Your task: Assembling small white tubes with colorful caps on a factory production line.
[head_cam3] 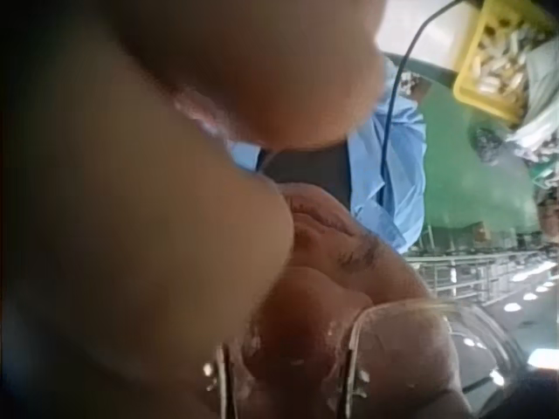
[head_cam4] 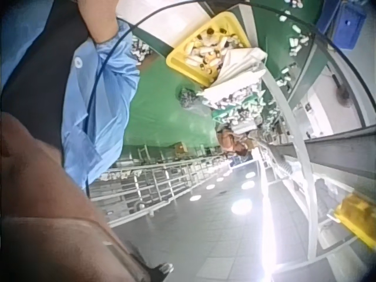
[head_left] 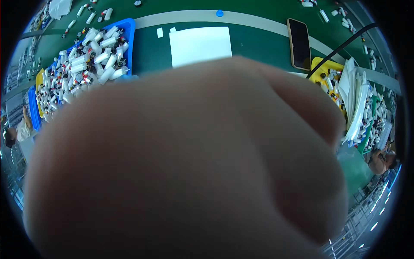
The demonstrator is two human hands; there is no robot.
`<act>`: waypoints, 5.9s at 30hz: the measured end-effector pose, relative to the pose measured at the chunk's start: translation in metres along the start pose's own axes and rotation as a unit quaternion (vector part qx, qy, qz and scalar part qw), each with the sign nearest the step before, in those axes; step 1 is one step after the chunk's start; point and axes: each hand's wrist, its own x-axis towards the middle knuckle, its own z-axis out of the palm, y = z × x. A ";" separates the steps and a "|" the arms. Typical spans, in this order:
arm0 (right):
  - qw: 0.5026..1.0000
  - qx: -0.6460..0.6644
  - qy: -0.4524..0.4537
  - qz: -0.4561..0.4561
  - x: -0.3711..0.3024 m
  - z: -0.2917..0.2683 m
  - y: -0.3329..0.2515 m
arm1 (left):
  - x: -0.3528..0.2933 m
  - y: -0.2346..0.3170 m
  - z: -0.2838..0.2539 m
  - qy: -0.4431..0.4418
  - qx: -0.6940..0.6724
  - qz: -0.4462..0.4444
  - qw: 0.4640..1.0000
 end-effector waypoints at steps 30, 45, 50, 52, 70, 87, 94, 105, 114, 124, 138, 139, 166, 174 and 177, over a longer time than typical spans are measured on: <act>0.996 0.091 -0.002 0.019 0.003 0.019 0.017 | -0.066 -0.029 -0.049 0.013 0.236 -0.210 0.949; 0.890 0.423 0.141 0.101 0.060 -0.053 0.065 | -0.107 -0.069 -0.082 -0.082 0.695 -0.316 0.641; 0.871 0.400 0.272 0.085 0.083 -0.027 0.117 | 0.010 -0.146 -0.183 0.149 0.654 -0.115 0.733; 0.884 0.341 0.309 0.081 0.080 -0.015 0.133 | 0.044 -0.195 -0.229 0.152 0.733 -0.075 0.659; 0.929 0.232 0.287 0.003 0.103 -0.002 0.063 | -0.016 -0.147 -0.151 0.409 -0.107 -0.253 0.870; 0.596 0.755 0.230 0.153 0.098 -0.008 0.092 | -0.039 -0.165 -0.135 0.216 -0.043 -0.243 0.945; 0.612 0.754 0.219 0.099 0.097 -0.002 0.102 | -0.039 -0.168 -0.135 0.204 -0.070 -0.202 0.955; 0.799 0.527 0.275 0.084 0.098 0.009 0.091 | -0.043 -0.167 -0.153 0.220 0.104 -0.219 0.945; 0.864 0.384 0.326 0.018 0.099 0.011 0.098 | -0.043 -0.169 -0.155 0.230 0.110 -0.203 0.945; 0.727 0.648 0.157 0.161 0.097 -0.028 0.106 | -0.045 -0.169 -0.154 0.186 0.158 -0.231 0.942; 0.746 0.601 0.177 0.225 0.102 -0.016 0.107 | -0.050 -0.175 -0.152 0.193 0.197 -0.215 0.937; 0.758 0.585 0.186 0.222 0.101 -0.015 0.107 | -0.050 -0.176 -0.151 0.194 0.199 -0.219 0.935; 0.859 0.449 0.208 0.133 0.097 -0.037 0.114 | -0.027 -0.140 -0.160 0.223 0.109 -0.236 0.939; 0.994 -0.096 0.005 -0.044 0.065 -0.029 0.090 | -0.030 -0.151 -0.307 0.410 0.319 -0.205 0.829; 0.998 -0.038 0.021 -0.039 0.067 -0.043 0.089 | -0.017 -0.150 -0.242 0.313 0.637 -0.174 0.682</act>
